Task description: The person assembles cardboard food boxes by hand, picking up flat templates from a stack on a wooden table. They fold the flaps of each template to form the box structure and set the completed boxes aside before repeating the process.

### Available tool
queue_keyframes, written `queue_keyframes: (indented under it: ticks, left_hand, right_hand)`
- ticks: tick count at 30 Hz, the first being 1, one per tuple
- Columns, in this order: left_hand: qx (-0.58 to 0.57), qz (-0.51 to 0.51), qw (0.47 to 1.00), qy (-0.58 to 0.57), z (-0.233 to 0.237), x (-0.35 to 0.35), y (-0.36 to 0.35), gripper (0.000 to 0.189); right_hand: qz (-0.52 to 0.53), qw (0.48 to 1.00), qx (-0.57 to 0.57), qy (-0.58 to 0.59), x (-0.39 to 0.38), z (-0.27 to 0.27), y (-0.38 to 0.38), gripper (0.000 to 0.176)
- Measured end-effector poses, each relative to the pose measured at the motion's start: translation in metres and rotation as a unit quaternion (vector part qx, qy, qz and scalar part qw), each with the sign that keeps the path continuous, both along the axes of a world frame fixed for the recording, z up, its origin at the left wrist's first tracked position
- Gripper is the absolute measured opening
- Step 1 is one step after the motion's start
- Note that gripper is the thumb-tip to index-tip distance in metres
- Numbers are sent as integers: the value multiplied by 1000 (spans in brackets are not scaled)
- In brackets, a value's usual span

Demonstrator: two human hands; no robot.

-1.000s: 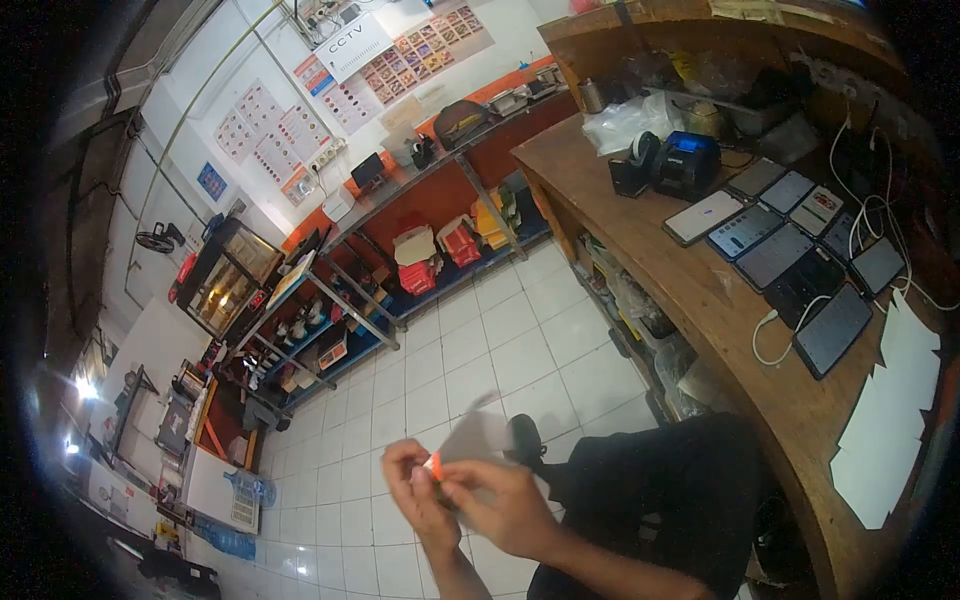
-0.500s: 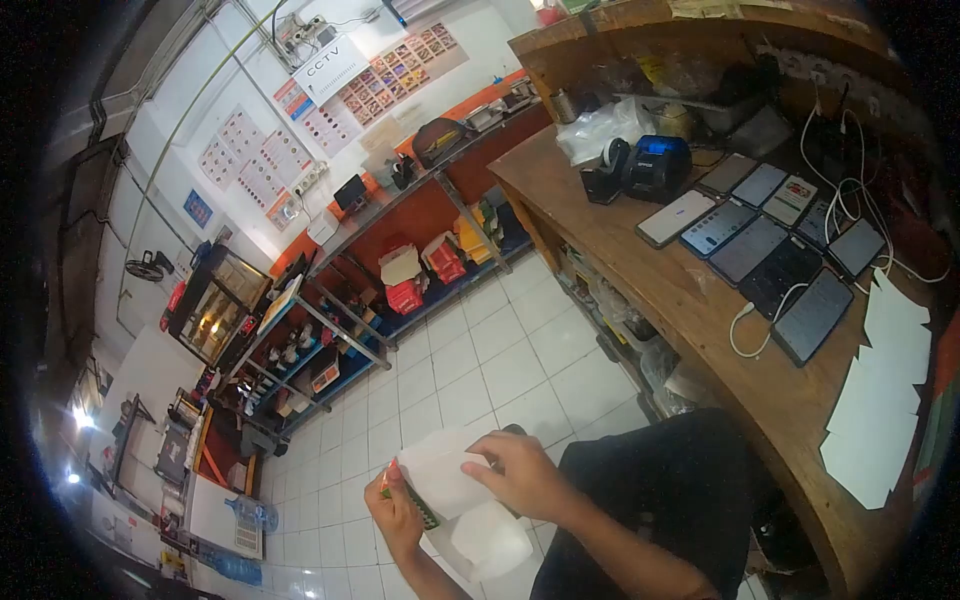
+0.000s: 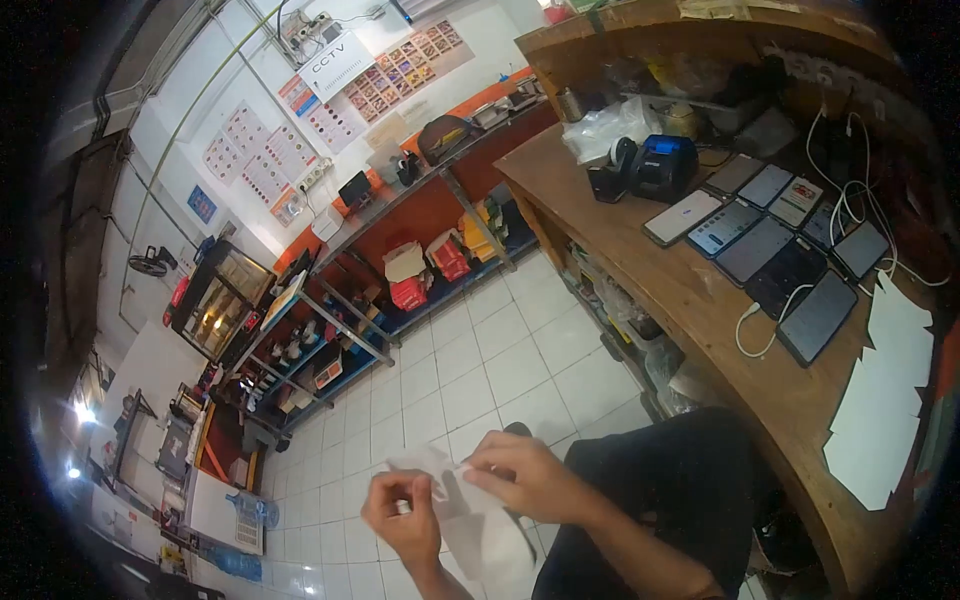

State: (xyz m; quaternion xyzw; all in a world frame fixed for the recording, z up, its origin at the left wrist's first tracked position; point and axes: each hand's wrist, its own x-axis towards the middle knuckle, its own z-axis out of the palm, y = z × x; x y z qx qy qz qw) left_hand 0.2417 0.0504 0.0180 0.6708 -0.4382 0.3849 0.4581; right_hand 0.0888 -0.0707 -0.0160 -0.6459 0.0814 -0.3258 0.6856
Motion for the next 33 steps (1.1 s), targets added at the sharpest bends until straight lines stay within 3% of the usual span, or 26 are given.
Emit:
queue_keyframes:
  ticks: [1, 2, 5, 8, 10, 16, 20, 25, 33]
  left_hand:
    - [-5, -186, 951, 246, 3, -8, 1, 21]
    - [-9, -355, 810, 467, 4, -12, 1, 20]
    - [-16, -340, 808, 481, -9, 18, 7, 20]
    - [26, -362, 795, 486, 10, 20, 15, 18]
    - [37, -356, 804, 474, 15, 19, 16, 15]
    - [38, -341, 829, 441, 6, 15, 12, 25]
    - [-7, -383, 803, 457, -7, 8, 3, 25]
    - [14, -430, 779, 457, -10, 10, 2, 27]
    - [21, -403, 804, 436, -7, 6, -1, 23]
  right_hand:
    - [-27, 997, -67, -27, 0, 7, 9, 18]
    - [-56, 988, -133, -54, 1, 12, 16, 17]
    - [-68, 980, -180, -40, 1, 20, 26, 15]
    - [-87, 974, -207, -22, 3, 15, 29, 16]
    - [-113, 974, -181, -71, 6, 15, 28, 18]
    - [-74, 991, -105, -48, 1, 22, 29, 20]
    - [-116, 982, -126, -84, 8, 12, 26, 20]
    - [-87, 988, -87, -88, 10, 15, 26, 19]
    - [-119, 984, -110, -80, 10, 13, 23, 18]
